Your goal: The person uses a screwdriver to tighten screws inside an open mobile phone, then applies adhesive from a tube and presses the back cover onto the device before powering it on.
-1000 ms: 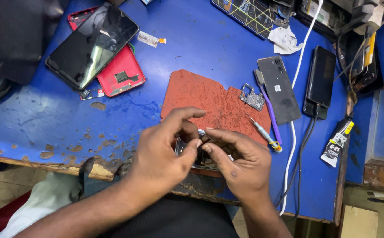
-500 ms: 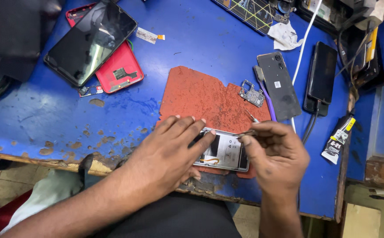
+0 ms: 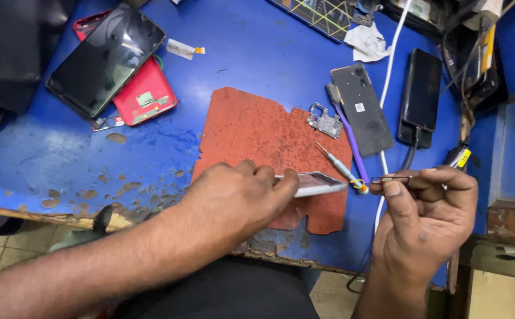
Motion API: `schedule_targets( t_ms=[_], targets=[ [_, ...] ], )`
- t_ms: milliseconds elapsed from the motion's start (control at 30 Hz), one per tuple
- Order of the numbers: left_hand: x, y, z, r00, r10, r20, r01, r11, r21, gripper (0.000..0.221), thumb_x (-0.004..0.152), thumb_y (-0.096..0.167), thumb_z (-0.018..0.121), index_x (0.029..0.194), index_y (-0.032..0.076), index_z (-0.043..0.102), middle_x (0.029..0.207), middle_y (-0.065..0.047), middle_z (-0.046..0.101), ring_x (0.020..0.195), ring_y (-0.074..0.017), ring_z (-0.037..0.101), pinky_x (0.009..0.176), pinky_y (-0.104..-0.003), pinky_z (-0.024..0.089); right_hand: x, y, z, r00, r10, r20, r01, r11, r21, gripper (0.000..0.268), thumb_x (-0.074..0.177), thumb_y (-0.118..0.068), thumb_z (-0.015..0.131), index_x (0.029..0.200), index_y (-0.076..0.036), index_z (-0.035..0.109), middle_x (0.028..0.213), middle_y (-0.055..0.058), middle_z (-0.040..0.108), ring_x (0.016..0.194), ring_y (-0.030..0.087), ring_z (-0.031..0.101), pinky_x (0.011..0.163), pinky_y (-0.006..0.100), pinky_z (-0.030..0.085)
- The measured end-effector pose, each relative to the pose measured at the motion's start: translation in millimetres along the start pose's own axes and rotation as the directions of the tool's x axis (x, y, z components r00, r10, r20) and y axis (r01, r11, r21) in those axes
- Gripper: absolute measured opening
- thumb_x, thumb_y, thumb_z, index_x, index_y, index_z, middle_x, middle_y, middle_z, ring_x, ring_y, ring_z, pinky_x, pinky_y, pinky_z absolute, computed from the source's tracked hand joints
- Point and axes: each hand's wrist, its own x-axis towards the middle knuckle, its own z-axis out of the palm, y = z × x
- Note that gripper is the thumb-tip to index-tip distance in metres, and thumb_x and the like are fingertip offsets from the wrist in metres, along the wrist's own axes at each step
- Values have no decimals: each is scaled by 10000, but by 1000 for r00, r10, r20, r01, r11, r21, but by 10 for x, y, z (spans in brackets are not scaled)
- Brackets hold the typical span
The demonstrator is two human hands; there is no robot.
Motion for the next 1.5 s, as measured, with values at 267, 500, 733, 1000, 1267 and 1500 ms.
schedule_targets(
  t_ms=[267, 500, 733, 1000, 1267, 1500],
  targets=[
    [129, -72, -127, 850, -527, 5, 287, 455, -843, 367, 951, 121, 682, 1289, 78, 544, 1139, -69, 672, 1075, -217, 662, 934, -375, 535, -71, 44, 9, 998, 66, -6, -64, 988, 138, 309, 1002, 137, 702, 1210, 7, 514, 993, 176, 718, 906, 219, 745, 846, 358, 646],
    [45, 64, 195, 786, -617, 27, -222, -324, -920, 657, 883, -27, 758, 1454, 73, 447, 1309, -75, 632, 1258, -207, 625, 1138, -419, 489, -185, -32, 315, 996, 52, 67, -56, 997, 60, 305, 986, 134, 710, 1174, -4, 514, 1018, 154, 703, 973, 177, 741, 917, 329, 648],
    [-57, 94, 335, 789, -614, 34, -196, -304, -932, 587, 879, -47, 762, 1385, 29, 475, 1218, -150, 701, 1169, -257, 687, 1081, -462, 541, -200, -83, 474, 993, 91, 73, -90, 996, -22, 375, 940, 160, 711, 1199, -5, 496, 1021, 158, 705, 953, 144, 725, 897, 279, 617],
    [-109, 88, 396, 784, -621, 4, -187, -243, -952, 529, 916, -98, 725, 1391, -17, 507, 1228, -177, 707, 1164, -270, 697, 1077, -462, 562, -242, -42, 568, 989, 134, 56, -135, 991, -2, 368, 938, 154, 713, 1195, 3, 498, 1061, 154, 695, 1003, 162, 720, 927, 285, 612],
    [-103, 92, 394, 759, -644, -99, -266, -168, -949, 568, 931, -139, 689, 1405, 56, 445, 1224, -130, 667, 1167, -254, 686, 1064, -446, 565, -277, 92, 631, 995, 60, 84, -48, 989, -136, 236, 916, 137, 738, 1114, 67, 629, 1062, 176, 739, 1023, 203, 761, 916, 309, 649],
    [-180, 57, 472, 762, -638, -112, -275, -162, -948, 555, 928, -131, 692, 1386, 57, 443, 1177, -111, 661, 1124, -231, 690, 1031, -416, 577, -301, 89, 671, 981, 96, 167, -56, 972, -226, 168, 875, 79, 787, 1026, 43, 723, 1075, 162, 751, 983, 185, 745, 845, 270, 623]
  ],
)
